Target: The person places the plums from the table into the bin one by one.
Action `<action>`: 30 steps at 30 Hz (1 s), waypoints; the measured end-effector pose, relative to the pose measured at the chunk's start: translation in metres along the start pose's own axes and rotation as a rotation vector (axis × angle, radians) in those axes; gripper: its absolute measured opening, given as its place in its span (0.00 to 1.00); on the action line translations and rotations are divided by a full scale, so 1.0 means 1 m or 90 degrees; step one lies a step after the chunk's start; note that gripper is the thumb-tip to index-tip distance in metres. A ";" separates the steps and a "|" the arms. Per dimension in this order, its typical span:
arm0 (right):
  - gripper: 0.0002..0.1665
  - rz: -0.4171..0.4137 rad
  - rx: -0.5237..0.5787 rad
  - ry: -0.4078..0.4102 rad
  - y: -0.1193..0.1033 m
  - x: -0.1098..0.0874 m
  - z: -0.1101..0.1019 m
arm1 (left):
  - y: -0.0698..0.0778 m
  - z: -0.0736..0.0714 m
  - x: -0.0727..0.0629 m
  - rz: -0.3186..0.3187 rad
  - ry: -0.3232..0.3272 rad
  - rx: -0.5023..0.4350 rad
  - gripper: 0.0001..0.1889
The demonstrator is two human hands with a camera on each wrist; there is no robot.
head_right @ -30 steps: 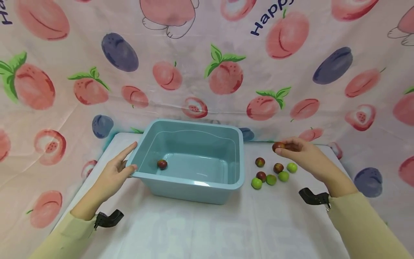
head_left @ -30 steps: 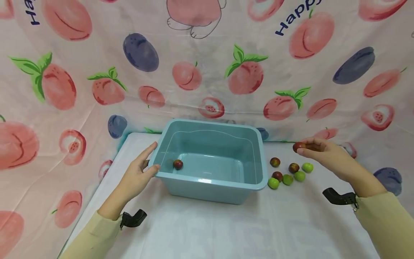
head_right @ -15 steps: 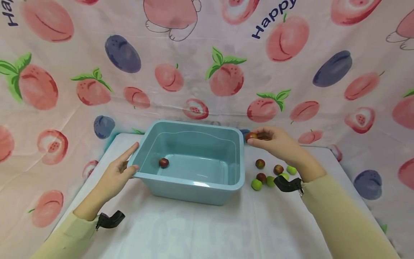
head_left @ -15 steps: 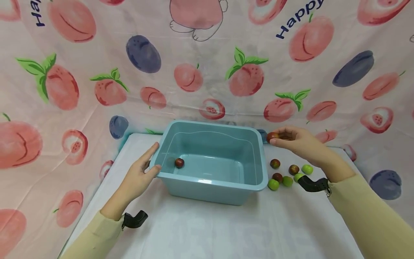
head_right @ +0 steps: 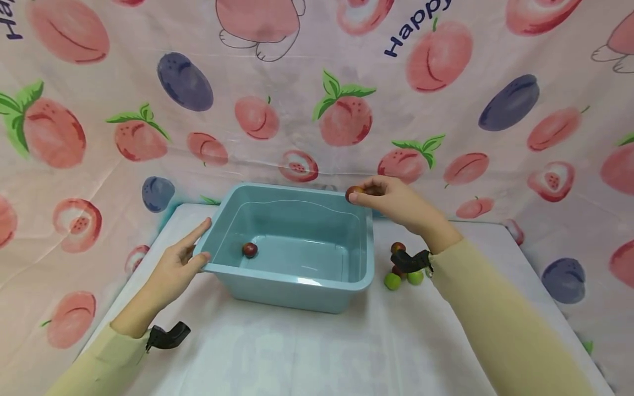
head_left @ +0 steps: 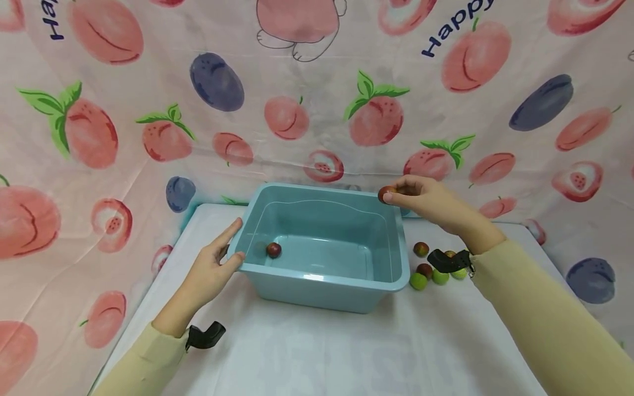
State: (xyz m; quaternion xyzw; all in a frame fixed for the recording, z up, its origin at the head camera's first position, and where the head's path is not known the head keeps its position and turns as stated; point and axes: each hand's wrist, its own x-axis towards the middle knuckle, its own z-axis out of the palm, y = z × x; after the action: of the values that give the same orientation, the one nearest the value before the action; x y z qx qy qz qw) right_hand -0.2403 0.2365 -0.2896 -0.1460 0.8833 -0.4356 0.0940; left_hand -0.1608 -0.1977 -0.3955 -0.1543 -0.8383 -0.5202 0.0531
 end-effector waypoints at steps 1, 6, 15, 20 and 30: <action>0.27 -0.003 0.007 -0.007 -0.001 0.003 0.002 | 0.000 0.000 0.000 0.000 -0.001 -0.005 0.34; 0.26 -0.006 0.032 -0.044 -0.008 0.018 0.014 | -0.003 0.001 0.001 -0.005 -0.003 -0.021 0.34; 0.24 -0.016 0.075 -0.108 -0.017 0.040 0.038 | -0.006 0.001 0.000 -0.004 -0.004 -0.029 0.34; 0.22 -0.016 0.071 -0.130 -0.019 0.051 0.051 | -0.007 0.000 0.001 0.001 -0.010 -0.024 0.34; 0.21 0.033 -0.009 -0.201 -0.023 0.067 0.081 | -0.005 0.000 0.000 -0.003 -0.008 -0.041 0.34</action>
State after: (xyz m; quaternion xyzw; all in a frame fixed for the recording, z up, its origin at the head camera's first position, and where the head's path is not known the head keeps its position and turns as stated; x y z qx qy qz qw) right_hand -0.2758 0.1407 -0.3226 -0.1906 0.8640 -0.3985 0.2417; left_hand -0.1625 -0.1998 -0.4003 -0.1575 -0.8218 -0.5460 0.0415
